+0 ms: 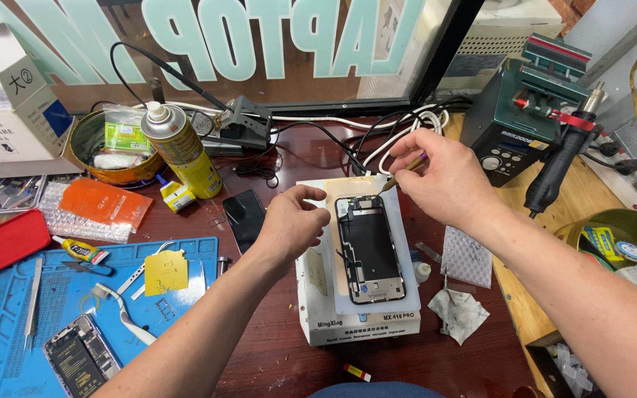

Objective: The person disassembles a smartphone by removing the back cover and battery, then uses a screwdriver to remove screws from the internal frame. They handle the motherboard and other components, placing them on the workbench, and continue to unscrew and reposition parts within the device.

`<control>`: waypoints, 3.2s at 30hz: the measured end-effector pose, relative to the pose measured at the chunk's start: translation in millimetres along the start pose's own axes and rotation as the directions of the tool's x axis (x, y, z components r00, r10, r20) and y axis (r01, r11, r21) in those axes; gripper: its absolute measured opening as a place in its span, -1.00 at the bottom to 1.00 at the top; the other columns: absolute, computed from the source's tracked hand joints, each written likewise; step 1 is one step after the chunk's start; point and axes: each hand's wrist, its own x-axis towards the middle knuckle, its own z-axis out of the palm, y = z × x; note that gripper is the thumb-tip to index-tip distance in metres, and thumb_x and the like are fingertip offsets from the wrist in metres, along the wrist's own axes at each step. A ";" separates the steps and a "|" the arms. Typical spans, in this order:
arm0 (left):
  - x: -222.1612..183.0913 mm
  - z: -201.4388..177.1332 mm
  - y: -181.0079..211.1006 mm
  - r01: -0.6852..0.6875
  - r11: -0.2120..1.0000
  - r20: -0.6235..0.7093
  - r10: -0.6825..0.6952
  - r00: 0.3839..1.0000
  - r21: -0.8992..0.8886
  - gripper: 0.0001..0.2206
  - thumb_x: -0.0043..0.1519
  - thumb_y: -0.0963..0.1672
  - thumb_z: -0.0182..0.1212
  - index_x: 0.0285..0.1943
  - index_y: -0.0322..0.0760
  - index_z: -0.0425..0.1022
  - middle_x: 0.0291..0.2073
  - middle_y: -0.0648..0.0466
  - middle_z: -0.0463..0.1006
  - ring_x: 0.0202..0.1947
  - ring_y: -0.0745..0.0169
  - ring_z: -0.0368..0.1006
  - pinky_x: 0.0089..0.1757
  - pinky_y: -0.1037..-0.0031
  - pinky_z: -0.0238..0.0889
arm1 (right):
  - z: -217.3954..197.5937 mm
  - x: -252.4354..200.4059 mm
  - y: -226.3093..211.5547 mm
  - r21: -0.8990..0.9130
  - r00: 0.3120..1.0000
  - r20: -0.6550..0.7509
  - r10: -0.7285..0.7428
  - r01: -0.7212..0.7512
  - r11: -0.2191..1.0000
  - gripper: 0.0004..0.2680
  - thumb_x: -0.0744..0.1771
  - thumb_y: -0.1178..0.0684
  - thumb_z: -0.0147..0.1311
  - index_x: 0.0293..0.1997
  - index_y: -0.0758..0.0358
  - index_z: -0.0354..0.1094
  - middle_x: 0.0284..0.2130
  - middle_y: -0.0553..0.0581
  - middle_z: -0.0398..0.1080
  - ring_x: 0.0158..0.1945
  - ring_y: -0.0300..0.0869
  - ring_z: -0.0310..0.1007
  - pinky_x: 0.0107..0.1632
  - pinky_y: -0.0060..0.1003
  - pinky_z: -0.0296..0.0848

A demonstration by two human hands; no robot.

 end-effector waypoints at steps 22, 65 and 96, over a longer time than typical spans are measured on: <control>1.2 11.5 -2.6 -0.081 0.995 0.020 0.080 0.997 0.062 -0.65 0.13 -0.15 0.29 0.11 -0.30 0.62 -0.40 0.06 0.59 -0.48 0.40 0.44 -0.40 0.51 0.34 | -14.7 -3.4 -19.2 -0.124 0.980 0.145 -0.138 0.156 0.980 -0.85 0.25 0.15 0.16 -0.14 0.24 0.44 -0.32 0.16 0.59 -0.22 -0.05 0.64 -0.13 -0.18 0.55; -98.0 5.9 24.2 0.228 0.572 0.359 0.127 0.925 -0.788 -0.79 0.36 -0.07 0.05 -0.08 -0.28 0.54 -0.30 0.09 0.62 -0.33 0.30 0.49 -0.21 0.39 0.42 | -32.9 -44.0 -39.1 0.942 0.956 0.261 0.131 -0.282 0.180 -0.90 0.39 0.13 0.00 -0.01 0.16 0.33 -0.08 0.06 0.47 -0.12 -0.21 0.44 -0.03 -0.26 0.47; -117.6 -98.5 -95.5 0.297 0.610 0.317 -0.079 0.945 -0.734 -0.88 0.26 -0.12 0.27 -0.18 -0.28 0.51 -0.37 0.12 0.58 -0.38 0.36 0.46 -0.29 0.46 0.41 | 119.6 -81.6 -162.6 0.524 0.939 0.308 0.152 -0.301 0.797 -0.88 0.36 0.13 0.04 -0.02 0.23 0.30 -0.31 0.14 0.54 -0.26 -0.21 0.58 -0.23 -0.33 0.62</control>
